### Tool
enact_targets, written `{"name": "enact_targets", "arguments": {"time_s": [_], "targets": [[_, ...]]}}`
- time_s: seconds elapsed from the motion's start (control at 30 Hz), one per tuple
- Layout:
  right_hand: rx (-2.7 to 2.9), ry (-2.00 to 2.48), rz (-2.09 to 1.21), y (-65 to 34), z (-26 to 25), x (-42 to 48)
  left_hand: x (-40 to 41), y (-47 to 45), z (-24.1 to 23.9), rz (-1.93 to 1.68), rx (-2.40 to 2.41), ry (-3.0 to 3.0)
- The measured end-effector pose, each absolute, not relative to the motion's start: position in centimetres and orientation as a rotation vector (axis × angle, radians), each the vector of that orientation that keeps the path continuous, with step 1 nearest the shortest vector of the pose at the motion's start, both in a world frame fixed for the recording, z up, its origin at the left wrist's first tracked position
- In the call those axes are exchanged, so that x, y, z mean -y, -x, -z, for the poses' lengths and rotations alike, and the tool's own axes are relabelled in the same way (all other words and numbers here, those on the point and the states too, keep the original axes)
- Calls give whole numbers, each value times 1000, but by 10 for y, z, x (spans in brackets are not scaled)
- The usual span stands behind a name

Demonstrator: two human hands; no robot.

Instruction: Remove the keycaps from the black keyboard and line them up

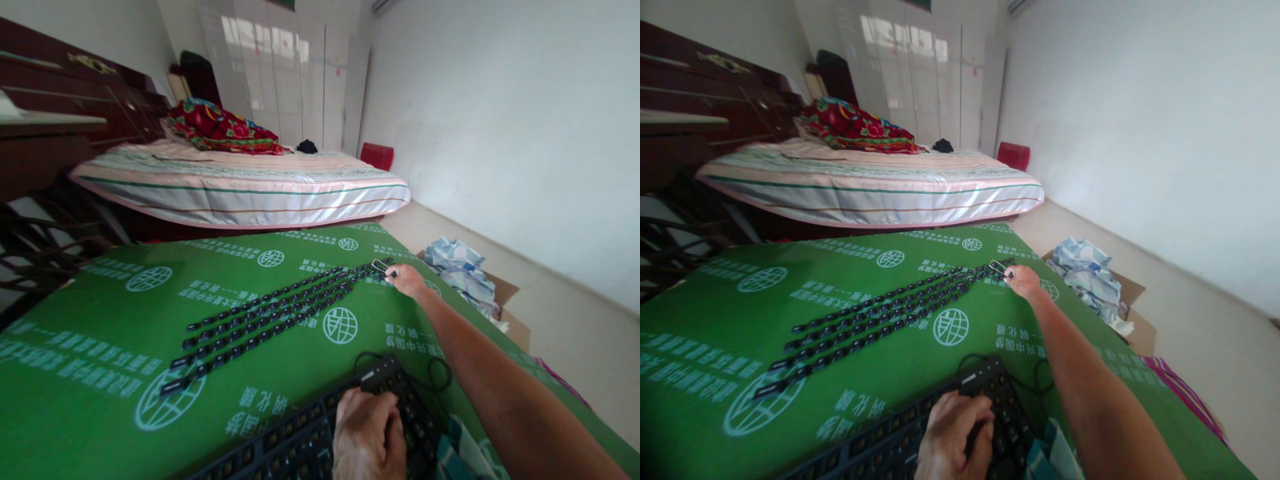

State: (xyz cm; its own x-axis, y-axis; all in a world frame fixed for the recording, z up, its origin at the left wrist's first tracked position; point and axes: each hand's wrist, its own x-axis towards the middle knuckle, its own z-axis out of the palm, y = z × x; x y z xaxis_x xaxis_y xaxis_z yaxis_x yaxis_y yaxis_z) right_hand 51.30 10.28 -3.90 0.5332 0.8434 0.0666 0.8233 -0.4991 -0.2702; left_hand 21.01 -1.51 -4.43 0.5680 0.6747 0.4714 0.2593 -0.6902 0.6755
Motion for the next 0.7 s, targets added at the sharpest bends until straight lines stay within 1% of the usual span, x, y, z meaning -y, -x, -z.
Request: {"name": "enact_targets", "arguments": {"time_s": [0.17, 0.3, 0.37, 0.53, 0.6, 0.7], "targets": [[1357, 2501, -55, -508, 35, -99, 15, -210, 45, -996, -731, -2246], [1272, 2511, 48, -501, 25, -87, 14, -208, 39, -966, -711, -2251], [1227, 2527, 108, -496, 18, -75, 14, -207, 32, -937, -713, -2257], [1142, 2559, 259, -474, -5, -28, 16, -209, 22, -1000, -805, -2155], [1107, 2465, 315, -458, -13, -4, 15, -210, 22, -1016, -810, -2128], [1065, 2178, 163, -426, -21, 31, 14, -211, 25, -1053, -828, -2073]]}}
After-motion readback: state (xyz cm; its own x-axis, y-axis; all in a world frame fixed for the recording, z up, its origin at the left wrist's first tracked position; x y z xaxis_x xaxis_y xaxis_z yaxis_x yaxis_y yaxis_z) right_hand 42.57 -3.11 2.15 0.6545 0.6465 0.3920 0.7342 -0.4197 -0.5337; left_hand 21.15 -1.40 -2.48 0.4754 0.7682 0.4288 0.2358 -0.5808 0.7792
